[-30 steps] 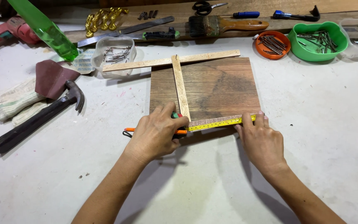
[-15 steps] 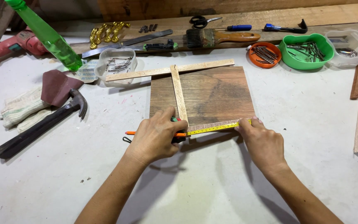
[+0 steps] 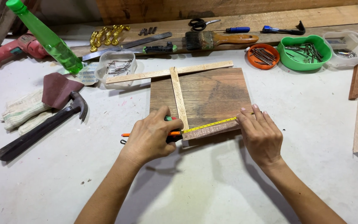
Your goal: The recorder is sanding and measuring small wooden strips at a workbench to assemble a wooden frame.
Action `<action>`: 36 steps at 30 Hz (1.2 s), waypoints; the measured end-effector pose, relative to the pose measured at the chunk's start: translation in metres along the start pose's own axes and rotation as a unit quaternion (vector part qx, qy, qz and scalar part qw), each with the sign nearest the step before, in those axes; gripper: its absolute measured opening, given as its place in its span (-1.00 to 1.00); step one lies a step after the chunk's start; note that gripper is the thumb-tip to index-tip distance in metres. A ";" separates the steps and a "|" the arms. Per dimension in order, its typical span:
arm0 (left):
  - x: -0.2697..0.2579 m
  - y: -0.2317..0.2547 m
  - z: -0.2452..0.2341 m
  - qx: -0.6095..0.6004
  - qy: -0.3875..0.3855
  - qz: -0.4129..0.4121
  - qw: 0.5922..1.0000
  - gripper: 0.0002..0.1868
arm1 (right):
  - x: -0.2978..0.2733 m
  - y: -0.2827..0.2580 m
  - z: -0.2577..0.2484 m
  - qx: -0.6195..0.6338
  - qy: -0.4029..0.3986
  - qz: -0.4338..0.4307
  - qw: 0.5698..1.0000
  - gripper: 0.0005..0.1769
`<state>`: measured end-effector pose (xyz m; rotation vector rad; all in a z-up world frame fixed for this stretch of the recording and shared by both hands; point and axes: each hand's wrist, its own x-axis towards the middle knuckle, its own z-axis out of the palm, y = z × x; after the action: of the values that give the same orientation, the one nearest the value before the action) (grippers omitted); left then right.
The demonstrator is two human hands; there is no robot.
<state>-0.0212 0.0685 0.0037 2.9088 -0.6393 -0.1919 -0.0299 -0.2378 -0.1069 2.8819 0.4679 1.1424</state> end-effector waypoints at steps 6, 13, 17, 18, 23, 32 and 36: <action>0.006 0.005 0.014 -0.067 0.056 0.060 0.994 -0.55 | 0.016 -0.026 -0.013 0.046 0.008 -0.026 0.999 -0.85; 0.014 0.030 0.013 -0.104 0.078 0.074 0.989 -0.37 | 0.025 -0.052 -0.028 0.165 0.002 -0.076 0.983 -0.78; 0.019 0.037 0.018 -0.163 0.142 0.116 0.970 -0.34 | 0.026 -0.060 -0.037 0.305 -0.055 0.017 0.951 -0.73; 0.021 0.037 0.020 -0.185 0.155 0.121 0.963 -0.34 | 0.028 -0.060 -0.040 0.375 -0.096 0.091 0.918 -0.72; 0.028 0.047 0.021 -0.176 0.138 0.106 0.969 -0.41 | 0.026 -0.052 -0.050 0.489 -0.151 0.215 0.832 -0.66; 0.068 0.079 0.017 -0.149 0.164 0.149 0.964 -0.46 | 0.025 -0.022 -0.045 0.564 -0.131 0.299 0.759 -0.54; 0.108 0.098 0.018 -0.155 0.188 0.202 0.949 -0.42 | 0.029 0.008 -0.036 0.549 -0.070 0.318 0.770 -0.55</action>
<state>0.0332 -0.0676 -0.0057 2.3571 -1.0031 0.2807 -0.0323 -0.2410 -0.0600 4.3816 0.1240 0.7563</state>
